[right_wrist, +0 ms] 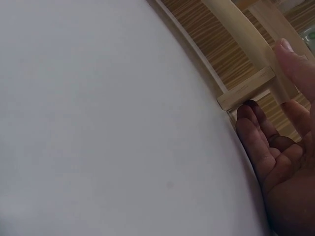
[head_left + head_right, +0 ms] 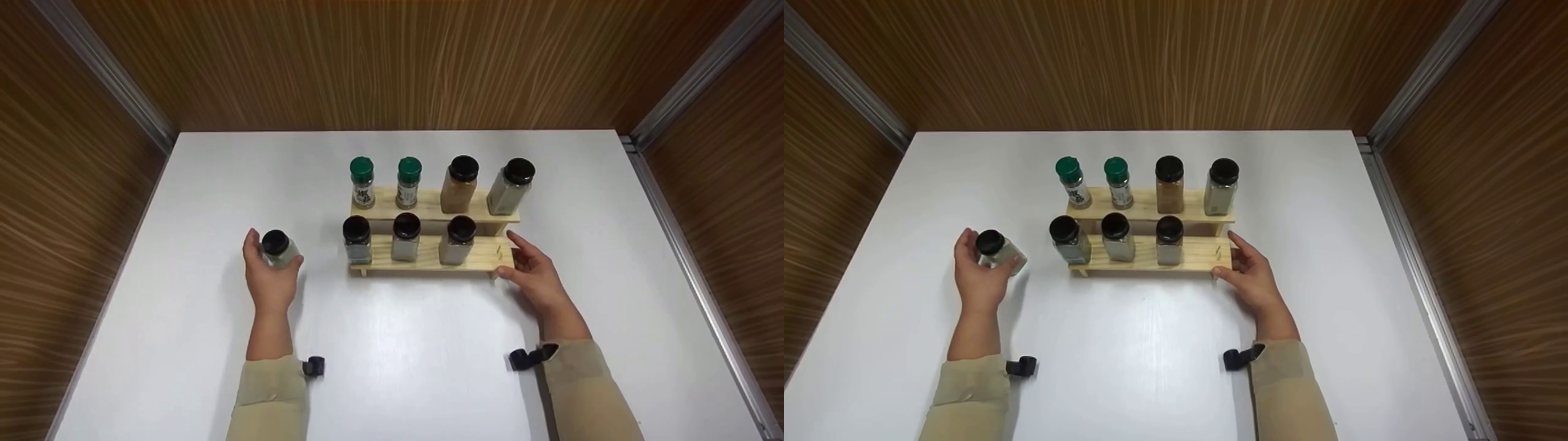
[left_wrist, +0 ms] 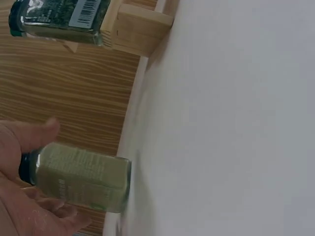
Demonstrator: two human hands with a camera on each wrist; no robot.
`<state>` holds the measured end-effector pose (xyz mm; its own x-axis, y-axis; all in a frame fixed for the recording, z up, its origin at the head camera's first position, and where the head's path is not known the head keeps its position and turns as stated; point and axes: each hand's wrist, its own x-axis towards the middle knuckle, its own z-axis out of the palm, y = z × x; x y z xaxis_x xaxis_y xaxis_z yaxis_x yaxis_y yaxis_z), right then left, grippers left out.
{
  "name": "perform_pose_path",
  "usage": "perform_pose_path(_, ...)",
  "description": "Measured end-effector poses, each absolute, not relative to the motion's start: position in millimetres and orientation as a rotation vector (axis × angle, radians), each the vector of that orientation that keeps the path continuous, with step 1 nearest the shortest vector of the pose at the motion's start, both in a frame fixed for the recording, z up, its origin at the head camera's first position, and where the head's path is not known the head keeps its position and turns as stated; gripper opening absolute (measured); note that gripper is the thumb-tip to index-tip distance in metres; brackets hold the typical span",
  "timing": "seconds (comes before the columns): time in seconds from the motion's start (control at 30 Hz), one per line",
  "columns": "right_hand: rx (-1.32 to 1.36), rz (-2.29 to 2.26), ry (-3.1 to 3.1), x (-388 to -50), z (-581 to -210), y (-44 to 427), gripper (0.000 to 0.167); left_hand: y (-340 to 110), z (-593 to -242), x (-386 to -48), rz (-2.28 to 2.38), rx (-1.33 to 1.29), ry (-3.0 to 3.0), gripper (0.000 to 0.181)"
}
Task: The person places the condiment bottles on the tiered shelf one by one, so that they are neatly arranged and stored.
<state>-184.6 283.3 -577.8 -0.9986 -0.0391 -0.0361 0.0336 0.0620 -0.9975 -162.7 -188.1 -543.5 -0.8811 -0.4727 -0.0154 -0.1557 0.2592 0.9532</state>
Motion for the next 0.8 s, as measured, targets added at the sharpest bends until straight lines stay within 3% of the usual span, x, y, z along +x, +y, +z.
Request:
perform_pose_path(0.23,-0.005,-2.099,2.258,-185,-577,284,0.083,-188,-552,-163,-1.681,0.605,-2.266,0.072)
perform_pose_path(0.4,-0.040,-2.105,2.252,-185,-578,286,0.084,-186,-552,-161,-1.691,0.602,-2.220,0.065)
perform_pose_path(0.5,-0.072,-2.103,2.242,-185,-578,289,0.085,-186,-553,-159,-1.695,0.595,-2.219,0.069)
perform_pose_path(0.67,-0.081,-2.066,2.253,-185,-579,290,0.087,-187,-556,-156,-1.694,0.530,-2.318,0.090)
perform_pose_path(0.8,-0.084,-2.067,2.253,-185,-579,290,0.087,-189,-559,-158,-1.721,0.486,-2.338,0.093)
